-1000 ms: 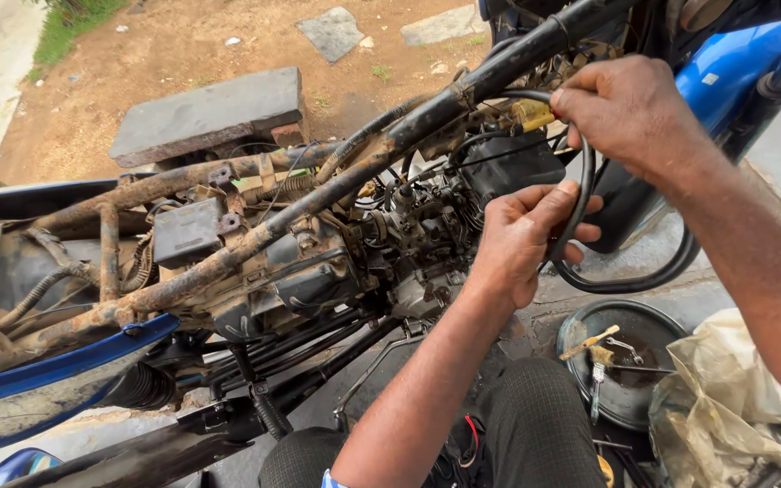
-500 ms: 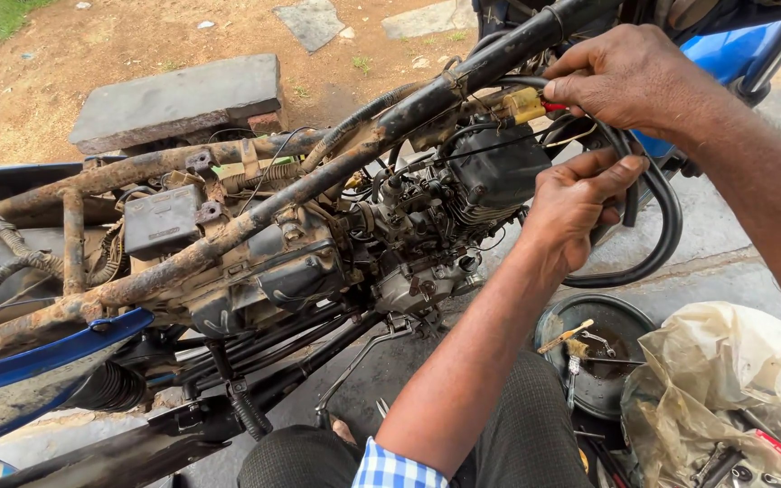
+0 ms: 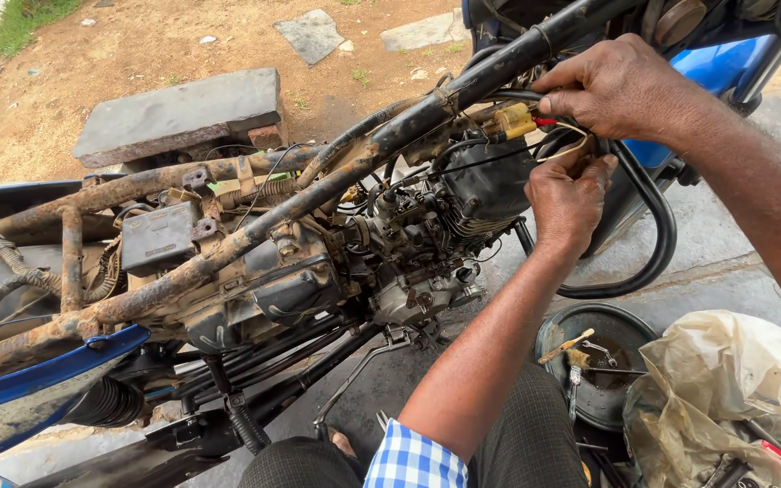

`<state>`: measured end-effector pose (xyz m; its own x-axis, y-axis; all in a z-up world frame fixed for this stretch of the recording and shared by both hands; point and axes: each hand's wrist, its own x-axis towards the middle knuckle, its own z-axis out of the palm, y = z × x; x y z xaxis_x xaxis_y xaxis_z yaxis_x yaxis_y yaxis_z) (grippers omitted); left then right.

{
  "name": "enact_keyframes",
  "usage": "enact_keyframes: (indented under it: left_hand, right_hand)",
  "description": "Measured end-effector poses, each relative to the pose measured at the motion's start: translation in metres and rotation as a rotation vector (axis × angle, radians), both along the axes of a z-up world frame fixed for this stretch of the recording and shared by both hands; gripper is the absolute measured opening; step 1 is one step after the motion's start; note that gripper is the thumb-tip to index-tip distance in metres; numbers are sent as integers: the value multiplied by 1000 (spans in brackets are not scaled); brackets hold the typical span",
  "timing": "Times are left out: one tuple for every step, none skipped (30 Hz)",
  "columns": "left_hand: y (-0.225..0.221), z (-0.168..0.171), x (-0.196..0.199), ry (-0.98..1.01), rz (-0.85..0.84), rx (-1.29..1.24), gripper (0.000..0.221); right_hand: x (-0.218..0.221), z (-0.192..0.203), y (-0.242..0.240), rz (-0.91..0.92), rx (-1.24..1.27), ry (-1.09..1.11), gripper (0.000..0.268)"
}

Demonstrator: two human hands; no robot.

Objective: Repairing and connecting electrical wiring on a motorcycle chassis.

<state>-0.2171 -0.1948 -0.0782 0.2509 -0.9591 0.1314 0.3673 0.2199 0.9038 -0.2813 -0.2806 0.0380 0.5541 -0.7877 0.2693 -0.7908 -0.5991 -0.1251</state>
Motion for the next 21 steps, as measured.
enact_keyframes:
  left_hand:
    - [1,0,2,-2,2,0,23]
    - [3,1,5,-111,72,-31,26]
    - [5,1,7,-219,142,-62,30]
    - [7,3,9,-221,144,-61,30]
    - [8,6,11,-251,165,-69,30]
    - [10,9,13,-282,186,-76,30]
    - [12,12,13,-283,188,-78,30]
    - [13,14,14,-284,177,-46,29]
    - [15,16,15,-287,165,-13,28]
    - [13,10,14,-289,166,-13,28]
    - [11,4,12,-327,253,-128,29]
    - [8,-1,10,-364,337,-244,29]
    - [8,-3,10,-364,337,-243,29]
    - [8,-4,10,-406,373,-274,26]
    - [8,-5,10,-449,409,-306,23]
    - [10,-4,12,-448,409,-306,23]
    - [9,-1,14,-461,429,-308,24]
    - [9,3,17,-473,450,-310,25]
    - [9,4,18,-471,451,-312,25]
    - [10,5,19,-400,414,-292,26]
    - [10,6,21,-330,379,-271,26]
  right_hand:
    - [0,0,-1,2,0,-2,37]
    - [0,0,-2,7,-12,18,37]
    - [1,0,-2,12,-24,40,38]
    - [1,2,-2,14,-24,38,38]
    - [1,3,-1,31,-45,51,38]
    - [1,5,0,47,-65,64,39]
    - [2,9,2,48,-67,63,39]
    - [3,12,5,61,-66,72,42]
    - [4,15,8,72,-63,80,45]
    - [3,16,9,73,-64,78,45]
    - [1,17,11,93,-61,69,50]
    - [-1,17,13,113,-59,59,56]
    - [-3,22,20,114,-58,60,56]
    - [-5,27,28,91,-23,18,60]
    - [-8,32,36,68,12,-23,65]
    - [-15,28,44,68,12,-22,65]
    - [-22,26,51,23,89,-114,66]
    - [-28,24,57,-21,168,-206,67]
    - [-38,10,64,-21,165,-204,67]
    - [-47,-4,71,-12,155,-265,63]
    - [-57,-18,77,0,144,-324,60]
